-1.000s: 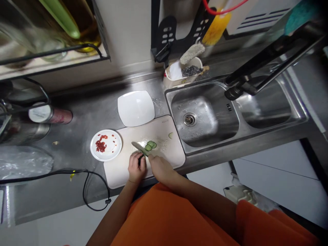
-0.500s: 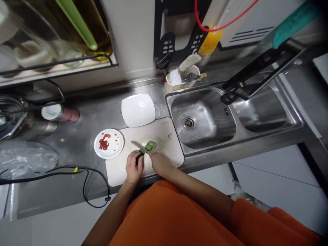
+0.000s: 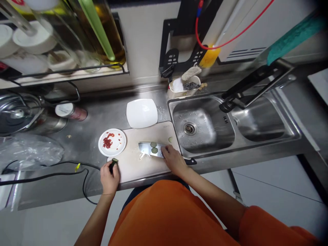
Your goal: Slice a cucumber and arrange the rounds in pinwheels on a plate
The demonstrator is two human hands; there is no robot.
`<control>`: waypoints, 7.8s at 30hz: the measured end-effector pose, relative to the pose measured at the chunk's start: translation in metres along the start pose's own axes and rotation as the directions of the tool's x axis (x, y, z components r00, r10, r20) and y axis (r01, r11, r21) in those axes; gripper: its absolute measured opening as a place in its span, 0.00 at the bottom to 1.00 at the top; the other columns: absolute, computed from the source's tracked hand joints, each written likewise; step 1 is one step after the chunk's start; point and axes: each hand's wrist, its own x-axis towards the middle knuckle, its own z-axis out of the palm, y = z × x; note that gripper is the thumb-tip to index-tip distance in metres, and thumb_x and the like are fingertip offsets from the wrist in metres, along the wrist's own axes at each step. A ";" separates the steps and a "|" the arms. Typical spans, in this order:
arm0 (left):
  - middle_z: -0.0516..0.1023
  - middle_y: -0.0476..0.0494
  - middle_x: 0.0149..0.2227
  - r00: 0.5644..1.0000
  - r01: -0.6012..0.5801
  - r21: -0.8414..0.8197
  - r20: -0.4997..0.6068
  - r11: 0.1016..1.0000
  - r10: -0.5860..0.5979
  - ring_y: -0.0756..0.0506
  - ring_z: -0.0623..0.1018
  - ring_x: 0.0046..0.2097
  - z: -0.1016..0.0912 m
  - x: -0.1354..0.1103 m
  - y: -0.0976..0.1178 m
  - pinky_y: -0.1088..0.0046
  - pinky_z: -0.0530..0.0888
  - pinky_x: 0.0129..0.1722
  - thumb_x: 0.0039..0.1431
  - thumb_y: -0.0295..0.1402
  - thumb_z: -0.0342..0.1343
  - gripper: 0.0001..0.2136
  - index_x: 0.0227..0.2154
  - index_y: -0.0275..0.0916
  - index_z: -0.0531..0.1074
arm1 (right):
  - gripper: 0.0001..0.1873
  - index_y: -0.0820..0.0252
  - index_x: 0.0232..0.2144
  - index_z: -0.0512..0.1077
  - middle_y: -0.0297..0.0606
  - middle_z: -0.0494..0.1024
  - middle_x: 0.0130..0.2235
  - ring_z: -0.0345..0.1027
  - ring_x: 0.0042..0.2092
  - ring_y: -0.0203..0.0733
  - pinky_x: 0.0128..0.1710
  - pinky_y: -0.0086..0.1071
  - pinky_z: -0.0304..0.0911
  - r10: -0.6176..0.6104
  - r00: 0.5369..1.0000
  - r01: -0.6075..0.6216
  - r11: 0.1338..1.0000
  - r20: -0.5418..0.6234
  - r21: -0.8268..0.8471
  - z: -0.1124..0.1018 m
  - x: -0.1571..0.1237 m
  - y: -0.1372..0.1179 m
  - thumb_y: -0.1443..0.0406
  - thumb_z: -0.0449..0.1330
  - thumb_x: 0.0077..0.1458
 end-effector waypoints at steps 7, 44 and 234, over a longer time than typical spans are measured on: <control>0.70 0.35 0.43 0.993 -0.116 -0.094 -0.025 0.989 0.114 0.39 0.68 0.50 -0.002 0.018 0.045 0.57 0.64 0.51 0.56 0.39 0.54 0.15 0.44 0.35 0.67 | 0.19 0.62 0.53 0.63 0.49 0.65 0.49 0.64 0.41 0.41 0.42 0.34 0.58 -0.046 0.998 0.045 0.999 -0.033 -0.014 0.003 -0.002 0.008 0.70 0.49 0.59; 0.77 0.45 0.35 0.857 0.087 -0.211 0.515 0.974 0.035 0.45 0.72 0.41 0.073 0.086 0.140 0.68 0.64 0.45 0.57 0.35 0.50 0.08 0.31 0.41 0.74 | 0.21 0.57 0.52 0.64 0.42 0.65 0.47 0.64 0.39 0.39 0.41 0.31 0.57 0.091 0.975 -0.122 0.982 0.203 0.142 -0.010 -0.063 0.022 0.69 0.53 0.55; 0.76 0.43 0.35 0.921 0.127 -0.215 0.388 0.968 -0.034 0.46 0.73 0.36 0.055 0.038 0.111 0.70 0.69 0.40 0.54 0.33 0.53 0.10 0.38 0.39 0.74 | 0.19 0.64 0.47 0.63 0.50 0.75 0.39 0.71 0.45 0.48 0.37 0.34 0.63 0.206 0.868 -0.261 0.963 0.452 0.062 -0.029 -0.024 -0.055 0.76 0.40 0.58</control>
